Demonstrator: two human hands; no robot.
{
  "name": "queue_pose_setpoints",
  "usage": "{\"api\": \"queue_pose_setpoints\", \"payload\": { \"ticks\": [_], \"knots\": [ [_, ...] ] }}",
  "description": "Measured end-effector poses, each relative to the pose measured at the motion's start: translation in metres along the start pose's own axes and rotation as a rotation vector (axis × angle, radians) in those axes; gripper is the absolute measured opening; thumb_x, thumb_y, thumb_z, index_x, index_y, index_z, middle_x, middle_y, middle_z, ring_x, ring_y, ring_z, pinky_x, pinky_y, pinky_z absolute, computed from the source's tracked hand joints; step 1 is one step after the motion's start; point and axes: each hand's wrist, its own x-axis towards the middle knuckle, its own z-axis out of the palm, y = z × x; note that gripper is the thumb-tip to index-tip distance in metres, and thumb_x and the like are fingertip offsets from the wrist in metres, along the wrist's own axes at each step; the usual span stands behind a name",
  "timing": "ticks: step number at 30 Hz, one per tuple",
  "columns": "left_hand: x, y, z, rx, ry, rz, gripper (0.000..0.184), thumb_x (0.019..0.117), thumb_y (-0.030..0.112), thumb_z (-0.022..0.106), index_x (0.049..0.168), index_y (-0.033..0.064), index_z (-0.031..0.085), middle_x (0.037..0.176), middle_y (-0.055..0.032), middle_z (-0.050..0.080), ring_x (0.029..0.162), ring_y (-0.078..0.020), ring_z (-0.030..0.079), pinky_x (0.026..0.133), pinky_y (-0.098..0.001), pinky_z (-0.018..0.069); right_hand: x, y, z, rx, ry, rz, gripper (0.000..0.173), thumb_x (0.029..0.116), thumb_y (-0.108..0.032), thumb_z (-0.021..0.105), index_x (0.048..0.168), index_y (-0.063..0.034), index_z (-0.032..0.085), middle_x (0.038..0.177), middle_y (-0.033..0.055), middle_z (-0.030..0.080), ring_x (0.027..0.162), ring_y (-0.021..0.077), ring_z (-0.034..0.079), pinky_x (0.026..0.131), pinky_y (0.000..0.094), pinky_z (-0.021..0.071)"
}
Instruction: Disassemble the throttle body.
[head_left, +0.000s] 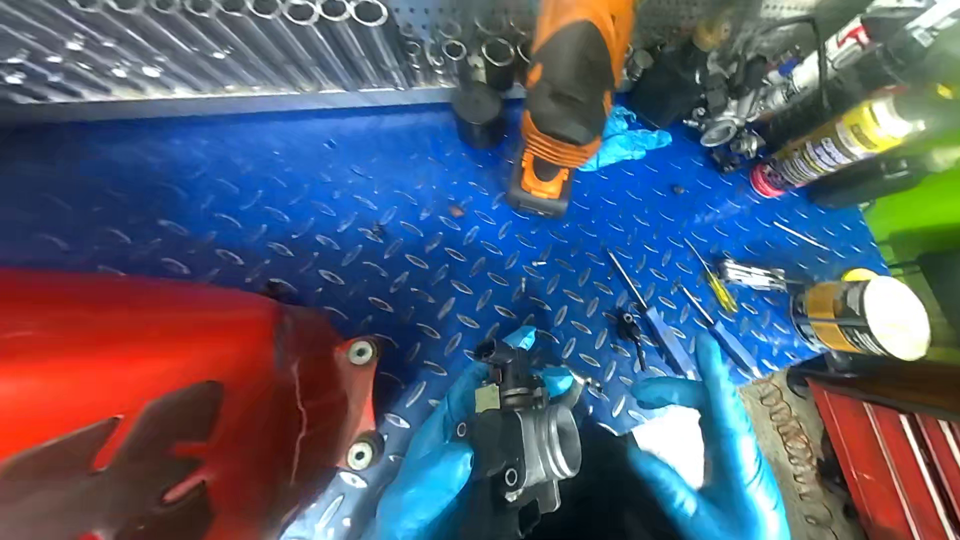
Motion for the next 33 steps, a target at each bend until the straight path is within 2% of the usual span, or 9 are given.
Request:
{"api": "queue_pose_setpoints", "payload": {
  "ticks": [4, 8, 11, 16, 18, 21, 25, 29, 33],
  "knots": [
    [-0.003, -0.021, -0.034, 0.153, 0.082, -0.084, 0.066, 0.0884, 0.047, 0.073, 0.140, 0.0134, 0.050, 0.126, 0.0066, 0.068, 0.116, -0.0059, 0.064, 0.100, -0.0294, 0.0542, 0.037, 0.043, 0.030, -0.097, 0.074, 0.067, 0.070, 0.0960, -0.020, 0.068, 0.158, -0.0111, 0.037, 0.098, -0.0020, 0.070, 0.091, 0.0062, 0.067, 0.086, 0.0267, 0.0579],
    [0.000, -0.027, -0.037, 0.547, 0.136, -0.081, 0.086, 0.0888, 0.038, 0.072, 0.148, -0.0122, 0.033, 0.135, -0.0108, 0.060, 0.122, -0.0111, 0.060, 0.104, -0.0312, 0.0522, 0.090, 0.057, 0.062, -0.388, -0.079, -0.101, 0.061, 0.0945, -0.013, 0.065, 0.153, -0.0121, 0.047, 0.101, 0.0085, 0.073, 0.092, 0.0284, 0.069, 0.083, 0.0519, 0.0558],
    [0.004, -0.021, -0.034, 0.599, 0.132, -0.070, 0.084, 0.0870, 0.030, 0.073, 0.148, -0.0122, 0.034, 0.137, -0.0141, 0.060, 0.123, -0.0128, 0.060, 0.104, -0.0315, 0.0524, 0.124, 0.064, 0.082, -0.579, -0.207, -0.241, 0.064, 0.0971, -0.010, 0.062, 0.157, -0.0150, 0.042, 0.116, 0.0123, 0.072, 0.100, 0.0361, 0.068, 0.083, 0.0554, 0.0537],
    [0.009, -0.024, -0.033, 0.524, 0.142, 0.003, 0.085, 0.0874, 0.036, 0.074, 0.150, -0.0063, 0.035, 0.133, -0.0107, 0.064, 0.120, -0.0171, 0.063, 0.102, -0.0355, 0.0553, 0.143, 0.078, 0.094, -0.654, -0.297, -0.263, 0.060, 0.0985, -0.007, 0.060, 0.156, -0.0157, 0.045, 0.110, 0.0172, 0.072, 0.099, 0.0409, 0.068, 0.081, 0.0576, 0.0546],
    [0.011, -0.027, -0.030, 0.516, 0.148, 0.037, 0.084, 0.0873, 0.036, 0.073, 0.149, -0.0058, 0.036, 0.131, -0.0103, 0.065, 0.119, -0.0170, 0.064, 0.102, -0.0356, 0.0555, 0.138, 0.078, 0.086, -0.574, -0.232, -0.249, 0.057, 0.0984, -0.010, 0.059, 0.154, -0.0152, 0.048, 0.106, 0.0144, 0.073, 0.096, 0.0351, 0.069, 0.082, 0.0541, 0.0553],
    [0.011, -0.030, -0.024, 0.488, 0.152, 0.093, 0.080, 0.0881, 0.035, 0.073, 0.148, -0.0056, 0.040, 0.130, -0.0100, 0.065, 0.117, -0.0159, 0.065, 0.101, -0.0341, 0.0558, 0.114, 0.046, 0.055, -0.110, -0.156, -0.080, 0.067, 0.0954, -0.011, 0.066, 0.157, -0.0204, 0.042, 0.104, 0.0005, 0.070, 0.091, 0.0131, 0.069, 0.080, 0.0336, 0.0606],
    [0.008, -0.035, -0.012, 0.429, 0.145, 0.101, 0.083, 0.0890, 0.042, 0.075, 0.149, -0.0028, 0.039, 0.130, -0.0091, 0.065, 0.115, -0.0151, 0.066, 0.098, -0.0329, 0.0572, 0.060, -0.007, 0.019, 0.391, -0.090, -0.101, 0.070, 0.0934, -0.010, 0.071, 0.154, -0.0307, 0.042, 0.103, -0.0067, 0.073, 0.090, 0.0063, 0.070, 0.082, 0.0243, 0.0607],
    [0.008, -0.040, 0.005, 0.481, 0.130, 0.133, 0.080, 0.0865, 0.037, 0.076, 0.147, -0.0045, 0.043, 0.135, -0.0083, 0.063, 0.119, -0.0121, 0.064, 0.101, -0.0300, 0.0556, 0.028, -0.013, 0.015, 0.386, -0.057, -0.236, 0.061, 0.0967, -0.011, 0.069, 0.152, -0.0241, 0.046, 0.104, -0.0048, 0.071, 0.097, 0.0056, 0.067, 0.096, 0.0236, 0.0543],
    [0.004, -0.043, 0.018, 0.539, 0.095, 0.141, 0.077, 0.0859, 0.032, 0.076, 0.144, -0.0060, 0.043, 0.129, -0.0071, 0.066, 0.115, -0.0096, 0.065, 0.099, -0.0275, 0.0561, 0.008, -0.007, 0.010, 0.215, 0.052, -0.279, 0.058, 0.0980, -0.016, 0.068, 0.151, -0.0247, 0.047, 0.106, -0.0031, 0.071, 0.097, 0.0062, 0.066, 0.095, 0.0240, 0.0515]
  ]
}}
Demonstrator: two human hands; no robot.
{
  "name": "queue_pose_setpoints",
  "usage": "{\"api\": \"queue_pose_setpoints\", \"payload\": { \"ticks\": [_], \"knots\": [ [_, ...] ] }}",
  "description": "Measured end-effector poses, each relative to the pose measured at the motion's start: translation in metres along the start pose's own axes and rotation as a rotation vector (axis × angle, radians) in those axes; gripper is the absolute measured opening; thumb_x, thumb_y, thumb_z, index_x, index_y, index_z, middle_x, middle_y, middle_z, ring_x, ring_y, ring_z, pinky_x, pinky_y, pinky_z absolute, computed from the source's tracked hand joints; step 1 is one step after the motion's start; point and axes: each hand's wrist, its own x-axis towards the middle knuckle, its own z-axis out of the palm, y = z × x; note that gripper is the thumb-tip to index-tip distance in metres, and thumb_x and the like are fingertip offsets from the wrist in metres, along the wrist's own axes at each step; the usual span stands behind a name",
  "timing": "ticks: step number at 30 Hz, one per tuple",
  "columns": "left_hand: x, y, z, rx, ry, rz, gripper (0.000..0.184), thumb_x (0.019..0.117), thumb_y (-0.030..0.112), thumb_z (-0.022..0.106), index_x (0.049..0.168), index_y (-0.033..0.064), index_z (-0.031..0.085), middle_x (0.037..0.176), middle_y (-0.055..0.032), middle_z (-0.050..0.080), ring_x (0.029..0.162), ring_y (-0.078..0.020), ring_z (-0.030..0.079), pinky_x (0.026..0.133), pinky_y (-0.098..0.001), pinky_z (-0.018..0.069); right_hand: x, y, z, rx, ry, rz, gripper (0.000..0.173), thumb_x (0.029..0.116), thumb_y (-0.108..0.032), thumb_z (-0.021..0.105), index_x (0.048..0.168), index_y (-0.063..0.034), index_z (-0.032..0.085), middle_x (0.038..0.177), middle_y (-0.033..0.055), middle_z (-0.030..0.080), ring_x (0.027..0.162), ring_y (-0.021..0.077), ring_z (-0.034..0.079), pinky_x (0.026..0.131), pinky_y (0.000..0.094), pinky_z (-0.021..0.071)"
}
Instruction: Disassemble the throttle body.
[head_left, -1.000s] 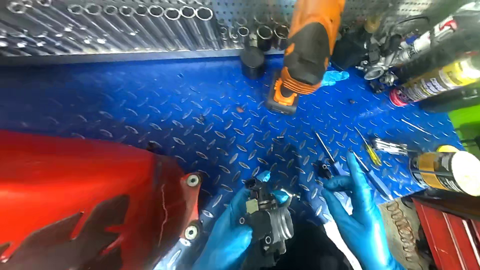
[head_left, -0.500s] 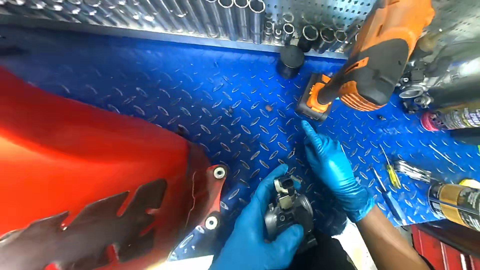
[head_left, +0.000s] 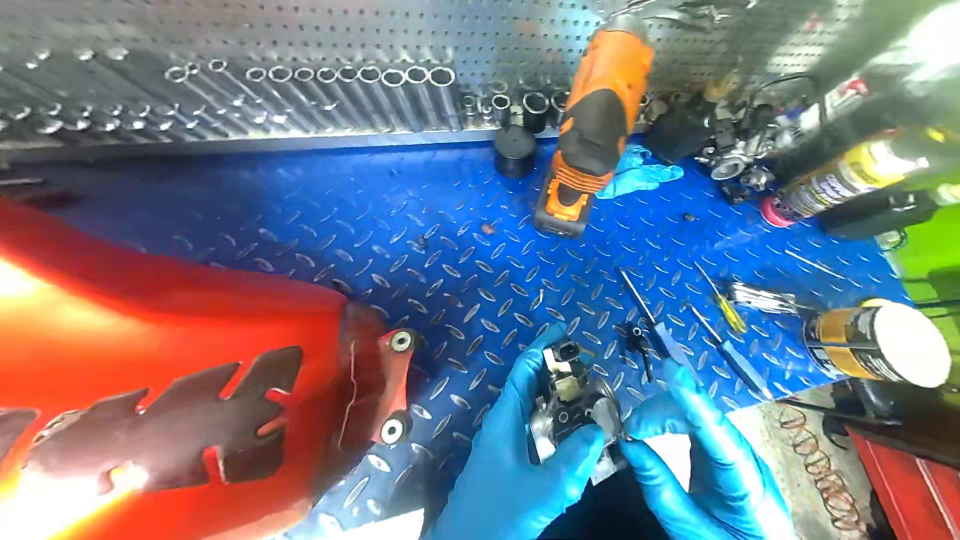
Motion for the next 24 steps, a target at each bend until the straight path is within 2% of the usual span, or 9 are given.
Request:
{"api": "queue_pose_setpoints", "payload": {
  "ticks": [5, 8, 12, 15, 18, 20, 22, 24],
  "knots": [
    [-0.003, 0.003, 0.007, -0.007, -0.035, 0.001, 0.078, 0.0858, 0.031, 0.077, 0.146, -0.0064, 0.043, 0.132, -0.0085, 0.064, 0.117, -0.0116, 0.064, 0.099, -0.0285, 0.0559, -0.011, -0.004, -0.005, -0.018, 0.040, 0.030, 0.059, 0.0967, -0.015, 0.070, 0.151, -0.0233, 0.047, 0.104, -0.0027, 0.072, 0.096, 0.0071, 0.067, 0.094, 0.0252, 0.0533],
    [-0.004, 0.000, 0.009, -0.021, -0.016, 0.004, 0.078, 0.0846, 0.026, 0.077, 0.146, -0.0063, 0.042, 0.130, -0.0076, 0.065, 0.115, -0.0111, 0.066, 0.098, -0.0275, 0.0569, -0.016, -0.003, -0.002, -0.164, 0.073, -0.021, 0.055, 0.0970, -0.017, 0.069, 0.148, -0.0225, 0.051, 0.106, -0.0020, 0.071, 0.098, 0.0079, 0.066, 0.095, 0.0252, 0.0515],
    [-0.002, -0.006, 0.001, -0.026, 0.053, -0.051, 0.075, 0.0847, 0.025, 0.076, 0.143, -0.0073, 0.043, 0.129, -0.0083, 0.065, 0.115, -0.0114, 0.065, 0.098, -0.0278, 0.0560, -0.009, -0.010, -0.002, -0.568, -0.025, -0.207, 0.032, 0.1006, -0.021, 0.059, 0.133, -0.0201, 0.060, 0.112, -0.0016, 0.072, 0.113, 0.0120, 0.064, 0.105, 0.0262, 0.0449],
    [0.002, -0.016, -0.011, -0.001, 0.127, -0.108, 0.076, 0.0828, 0.024, 0.075, 0.145, -0.0059, 0.043, 0.127, -0.0066, 0.066, 0.114, -0.0088, 0.065, 0.097, -0.0255, 0.0559, -0.003, -0.009, 0.002, -0.671, -0.148, -0.263, 0.032, 0.1015, -0.024, 0.057, 0.133, -0.0200, 0.061, 0.118, 0.0008, 0.072, 0.116, 0.0153, 0.062, 0.107, 0.0276, 0.0417],
    [0.007, -0.025, -0.028, -0.178, 0.129, -0.250, 0.071, 0.0875, 0.034, 0.072, 0.142, -0.0026, 0.045, 0.120, -0.0050, 0.069, 0.107, -0.0106, 0.068, 0.092, -0.0291, 0.0585, 0.009, 0.004, 0.009, -0.529, -0.159, -0.089, 0.038, 0.1016, -0.025, 0.059, 0.139, -0.0205, 0.057, 0.117, 0.0002, 0.073, 0.116, 0.0130, 0.065, 0.106, 0.0306, 0.0467],
    [0.011, -0.023, -0.040, -0.423, 0.126, -0.414, 0.063, 0.0894, 0.040, 0.068, 0.138, 0.0027, 0.051, 0.112, -0.0051, 0.071, 0.101, -0.0127, 0.069, 0.088, -0.0327, 0.0595, 0.021, 0.029, 0.016, -0.445, -0.113, 0.061, 0.046, 0.1002, -0.023, 0.063, 0.145, -0.0180, 0.054, 0.111, 0.0017, 0.075, 0.104, 0.0125, 0.069, 0.096, 0.0349, 0.0547],
    [0.017, -0.021, -0.048, -0.620, 0.151, -0.535, 0.067, 0.0832, 0.048, 0.075, 0.132, 0.0045, 0.057, 0.107, -0.0080, 0.072, 0.098, -0.0165, 0.071, 0.086, -0.0359, 0.0602, 0.039, 0.059, 0.030, -0.444, -0.120, 0.208, 0.057, 0.0979, -0.021, 0.065, 0.152, -0.0143, 0.048, 0.109, 0.0006, 0.074, 0.094, 0.0110, 0.070, 0.085, 0.0366, 0.0604],
    [0.024, -0.018, -0.052, -0.676, 0.152, -0.597, 0.069, 0.0809, 0.046, 0.076, 0.132, 0.0039, 0.056, 0.108, -0.0098, 0.072, 0.098, -0.0185, 0.070, 0.086, -0.0369, 0.0601, 0.059, 0.083, 0.047, -0.477, -0.201, 0.321, 0.064, 0.0970, -0.020, 0.066, 0.156, -0.0153, 0.043, 0.114, 0.0013, 0.073, 0.096, 0.0151, 0.071, 0.085, 0.0434, 0.0604]
  ]
}}
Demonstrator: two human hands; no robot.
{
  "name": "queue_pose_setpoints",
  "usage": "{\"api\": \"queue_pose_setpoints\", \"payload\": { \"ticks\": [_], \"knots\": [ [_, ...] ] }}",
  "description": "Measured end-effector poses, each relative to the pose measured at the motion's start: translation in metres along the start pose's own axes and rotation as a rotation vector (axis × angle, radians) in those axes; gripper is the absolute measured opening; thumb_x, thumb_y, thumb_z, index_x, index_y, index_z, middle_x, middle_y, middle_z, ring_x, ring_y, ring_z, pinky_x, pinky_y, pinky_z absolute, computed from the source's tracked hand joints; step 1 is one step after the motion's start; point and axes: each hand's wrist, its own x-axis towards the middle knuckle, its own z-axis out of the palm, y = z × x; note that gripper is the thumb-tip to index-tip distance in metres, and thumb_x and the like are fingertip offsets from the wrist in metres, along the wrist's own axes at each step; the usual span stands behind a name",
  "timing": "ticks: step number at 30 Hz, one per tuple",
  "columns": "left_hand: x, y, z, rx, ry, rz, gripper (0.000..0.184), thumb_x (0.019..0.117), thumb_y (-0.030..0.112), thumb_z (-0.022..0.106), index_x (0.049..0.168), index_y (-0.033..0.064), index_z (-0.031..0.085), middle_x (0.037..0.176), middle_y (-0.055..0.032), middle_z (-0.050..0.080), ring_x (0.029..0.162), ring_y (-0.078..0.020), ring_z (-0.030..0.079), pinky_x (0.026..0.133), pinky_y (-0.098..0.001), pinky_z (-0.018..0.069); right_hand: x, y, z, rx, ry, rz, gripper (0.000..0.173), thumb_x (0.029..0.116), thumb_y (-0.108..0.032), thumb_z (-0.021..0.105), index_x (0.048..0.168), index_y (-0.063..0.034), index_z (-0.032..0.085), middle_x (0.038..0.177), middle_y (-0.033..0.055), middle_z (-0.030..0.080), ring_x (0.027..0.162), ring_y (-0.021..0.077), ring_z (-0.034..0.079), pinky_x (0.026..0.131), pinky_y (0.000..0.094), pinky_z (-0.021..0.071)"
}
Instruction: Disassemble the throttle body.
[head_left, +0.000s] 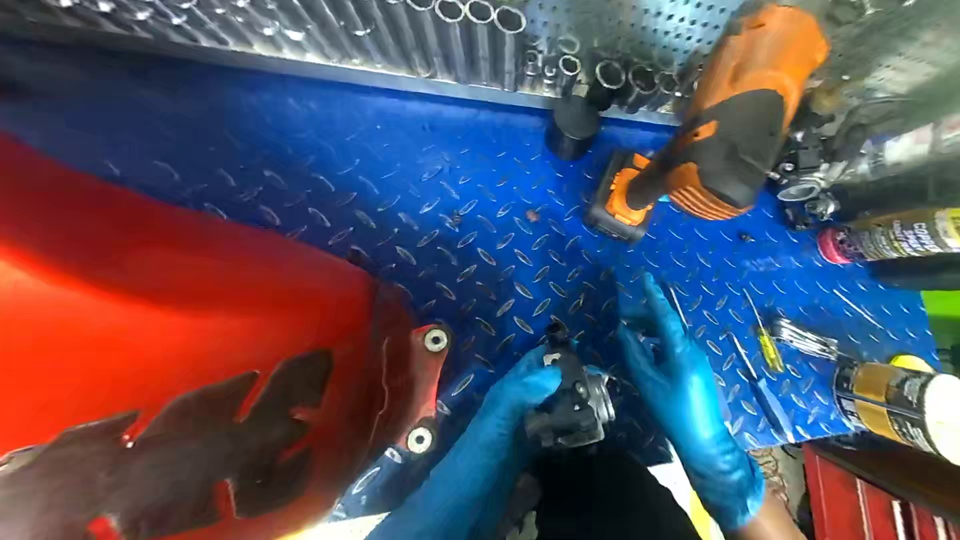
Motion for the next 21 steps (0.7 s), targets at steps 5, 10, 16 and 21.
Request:
{"api": "queue_pose_setpoints", "payload": {
  "ticks": [5, 10, 16, 21],
  "knots": [
    [0.003, 0.012, 0.001, 0.191, 0.038, 0.085, 0.065, 0.0843, 0.037, 0.072, 0.138, 0.0054, 0.052, 0.109, -0.0060, 0.070, 0.098, -0.0141, 0.069, 0.086, -0.0313, 0.0592, 0.040, 0.003, 0.035, -0.212, -0.105, -0.036, 0.040, 0.0973, -0.027, 0.069, 0.136, -0.0155, 0.066, 0.114, 0.0149, 0.069, 0.099, 0.0351, 0.068, 0.081, 0.0572, 0.0553],
    [0.000, 0.019, 0.003, 0.322, 0.114, 0.134, 0.065, 0.0834, 0.036, 0.070, 0.139, 0.0072, 0.053, 0.107, -0.0040, 0.071, 0.094, -0.0122, 0.070, 0.082, -0.0297, 0.0602, 0.042, 0.004, 0.037, -0.232, -0.104, -0.093, 0.018, 0.0975, -0.022, 0.067, 0.110, -0.0101, 0.073, 0.106, 0.0138, 0.070, 0.096, 0.0332, 0.069, 0.078, 0.0534, 0.0572],
    [-0.005, -0.005, -0.001, 0.927, 0.115, 0.627, 0.081, 0.0823, 0.048, 0.076, 0.150, 0.0136, 0.048, 0.133, 0.0019, 0.066, 0.114, -0.0060, 0.065, 0.096, -0.0332, 0.0586, 0.017, -0.004, 0.004, 0.174, -0.011, 0.021, 0.012, 0.0920, -0.017, 0.075, 0.103, -0.0138, 0.073, 0.098, -0.0021, 0.074, 0.083, 0.0103, 0.071, 0.073, 0.0313, 0.0616],
    [-0.010, -0.025, 0.004, 1.261, 0.207, 0.881, 0.090, 0.0787, 0.054, 0.075, 0.154, 0.0138, 0.046, 0.134, -0.0051, 0.066, 0.116, -0.0140, 0.066, 0.095, -0.0432, 0.0583, -0.041, -0.044, -0.049, 0.600, 0.074, -0.122, 0.008, 0.0906, -0.016, 0.078, 0.097, -0.0195, 0.073, 0.099, -0.0044, 0.075, 0.097, 0.0079, 0.071, 0.084, 0.0238, 0.0608]
  ]
}}
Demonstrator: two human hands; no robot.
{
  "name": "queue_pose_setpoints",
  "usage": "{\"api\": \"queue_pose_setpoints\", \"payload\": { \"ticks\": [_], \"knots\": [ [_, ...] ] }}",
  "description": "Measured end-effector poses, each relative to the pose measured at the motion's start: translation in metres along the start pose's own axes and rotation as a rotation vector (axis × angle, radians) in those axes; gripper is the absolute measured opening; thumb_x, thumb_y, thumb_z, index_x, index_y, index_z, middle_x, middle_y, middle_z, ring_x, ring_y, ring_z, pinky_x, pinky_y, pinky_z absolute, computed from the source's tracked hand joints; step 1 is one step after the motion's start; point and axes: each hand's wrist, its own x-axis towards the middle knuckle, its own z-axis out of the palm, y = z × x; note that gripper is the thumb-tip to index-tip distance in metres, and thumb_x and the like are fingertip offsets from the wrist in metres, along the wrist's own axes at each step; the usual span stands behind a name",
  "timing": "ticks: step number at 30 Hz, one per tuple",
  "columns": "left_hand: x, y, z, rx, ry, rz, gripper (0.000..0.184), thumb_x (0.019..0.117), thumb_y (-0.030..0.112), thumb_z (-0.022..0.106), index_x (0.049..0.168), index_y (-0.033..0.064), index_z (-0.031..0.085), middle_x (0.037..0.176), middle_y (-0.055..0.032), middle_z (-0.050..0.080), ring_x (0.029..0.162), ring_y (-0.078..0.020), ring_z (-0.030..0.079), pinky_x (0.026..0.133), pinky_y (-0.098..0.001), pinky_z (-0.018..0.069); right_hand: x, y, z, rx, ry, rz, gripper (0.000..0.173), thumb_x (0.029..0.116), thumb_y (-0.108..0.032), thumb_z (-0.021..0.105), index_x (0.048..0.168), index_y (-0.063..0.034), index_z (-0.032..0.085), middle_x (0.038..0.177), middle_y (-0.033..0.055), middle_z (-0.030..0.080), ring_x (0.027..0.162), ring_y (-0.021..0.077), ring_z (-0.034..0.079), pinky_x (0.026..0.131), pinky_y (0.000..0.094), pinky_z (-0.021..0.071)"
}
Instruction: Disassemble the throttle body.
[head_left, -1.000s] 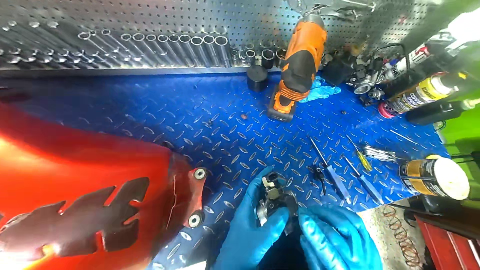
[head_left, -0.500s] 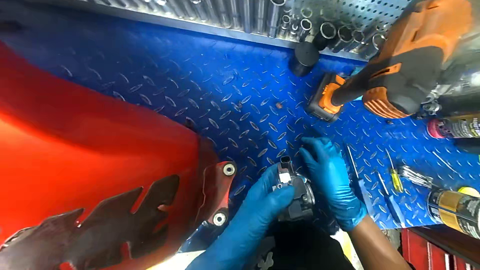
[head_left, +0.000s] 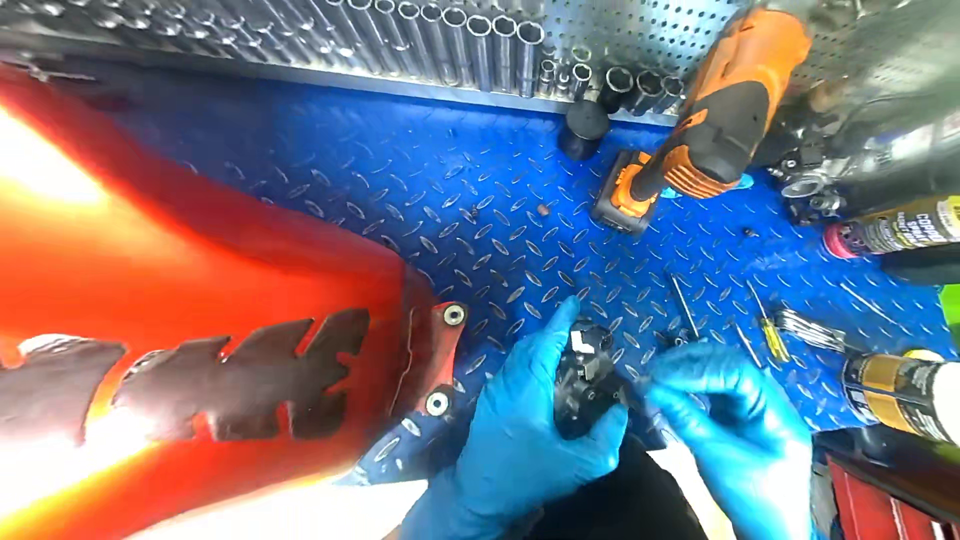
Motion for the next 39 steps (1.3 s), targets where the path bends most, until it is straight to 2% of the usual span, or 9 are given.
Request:
{"api": "queue_pose_setpoints", "payload": {
  "ticks": [5, 11, 22, 24, 30, 32, 34, 37, 39],
  "knots": [
    [-0.006, 0.012, 0.010, 0.108, 0.011, 0.156, 0.097, 0.0727, 0.061, 0.073, 0.152, 0.0098, 0.048, 0.130, -0.0108, 0.067, 0.116, -0.0215, 0.065, 0.092, -0.0449, 0.0577, -0.027, -0.005, 0.001, -0.193, -0.044, -0.099, 0.006, 0.0939, -0.023, 0.075, 0.099, -0.0207, 0.072, 0.103, -0.0041, 0.072, 0.106, 0.0075, 0.066, 0.097, 0.0289, 0.0525],
    [-0.010, 0.019, 0.017, 0.186, 0.035, 0.219, 0.100, 0.0731, 0.066, 0.073, 0.152, 0.0098, 0.048, 0.132, -0.0121, 0.067, 0.120, -0.0274, 0.065, 0.091, -0.0469, 0.0584, -0.040, -0.007, 0.001, -0.263, 0.048, -0.087, 0.006, 0.0922, -0.023, 0.076, 0.094, -0.0205, 0.071, 0.099, -0.0040, 0.073, 0.103, 0.0070, 0.066, 0.094, 0.0271, 0.0529],
    [-0.005, 0.005, 0.017, 0.139, -0.037, 0.199, 0.101, 0.0691, 0.061, 0.077, 0.151, 0.0085, 0.049, 0.130, -0.0106, 0.068, 0.120, -0.0230, 0.064, 0.094, -0.0453, 0.0571, -0.041, -0.003, -0.006, -0.279, -0.102, -0.043, 0.011, 0.0985, -0.026, 0.069, 0.104, -0.0193, 0.076, 0.113, -0.0013, 0.074, 0.114, 0.0100, 0.065, 0.101, 0.0323, 0.0512],
    [-0.003, 0.004, 0.015, 0.136, -0.088, 0.230, 0.099, 0.0688, 0.059, 0.075, 0.151, 0.0098, 0.050, 0.129, -0.0100, 0.069, 0.119, -0.0238, 0.065, 0.089, -0.0461, 0.0590, -0.037, -0.004, -0.008, -0.273, -0.133, 0.004, 0.011, 0.0969, -0.026, 0.071, 0.106, -0.0198, 0.074, 0.110, -0.0022, 0.074, 0.114, 0.0094, 0.065, 0.102, 0.0333, 0.0511],
    [-0.005, -0.008, 0.008, 0.119, -0.157, 0.226, 0.096, 0.0722, 0.066, 0.069, 0.150, 0.0136, 0.051, 0.131, -0.0081, 0.068, 0.116, -0.0221, 0.067, 0.084, -0.0477, 0.0600, -0.039, 0.000, 0.000, -0.284, -0.151, 0.068, 0.023, 0.0957, -0.034, 0.072, 0.108, -0.0160, 0.069, 0.109, 0.0003, 0.072, 0.105, 0.0081, 0.066, 0.091, 0.0314, 0.0550],
    [-0.010, -0.009, 0.001, -0.021, -0.230, 0.128, 0.091, 0.0767, 0.060, 0.073, 0.152, 0.0148, 0.048, 0.134, -0.0064, 0.066, 0.116, -0.0165, 0.067, 0.088, -0.0447, 0.0599, -0.041, 0.007, -0.003, -0.162, -0.094, 0.115, 0.024, 0.0946, -0.031, 0.074, 0.106, -0.0112, 0.068, 0.105, 0.0019, 0.071, 0.097, 0.0074, 0.067, 0.086, 0.0275, 0.0573],
    [-0.012, -0.005, -0.008, -0.327, -0.369, -0.038, 0.087, 0.0836, 0.051, 0.075, 0.152, 0.0074, 0.045, 0.136, -0.0062, 0.064, 0.118, -0.0116, 0.065, 0.097, -0.0368, 0.0577, -0.046, 0.014, -0.013, -0.071, 0.036, 0.177, 0.017, 0.0965, -0.022, 0.071, 0.106, -0.0077, 0.067, 0.103, 0.0008, 0.071, 0.091, 0.0053, 0.067, 0.080, 0.0228, 0.0585],
    [-0.012, -0.002, -0.015, -0.720, -0.487, -0.248, 0.092, 0.0878, 0.059, 0.070, 0.149, -0.0033, 0.041, 0.130, -0.0064, 0.065, 0.116, -0.0122, 0.064, 0.100, -0.0334, 0.0551, -0.059, 0.036, -0.039, -0.198, 0.294, 0.264, 0.013, 0.0966, -0.009, 0.065, 0.107, -0.0018, 0.067, 0.099, 0.0010, 0.072, 0.086, 0.0039, 0.068, 0.077, 0.0209, 0.0586],
    [-0.015, 0.001, -0.019, -0.760, -0.515, -0.289, 0.091, 0.0886, 0.058, 0.069, 0.147, -0.0061, 0.040, 0.131, -0.0058, 0.064, 0.118, -0.0106, 0.062, 0.102, -0.0324, 0.0530, -0.072, 0.055, -0.058, -0.333, 0.421, 0.330, 0.017, 0.0956, -0.007, 0.063, 0.109, 0.0021, 0.067, 0.099, 0.0042, 0.071, 0.086, 0.0047, 0.068, 0.079, 0.0214, 0.0585]
  ]
}}
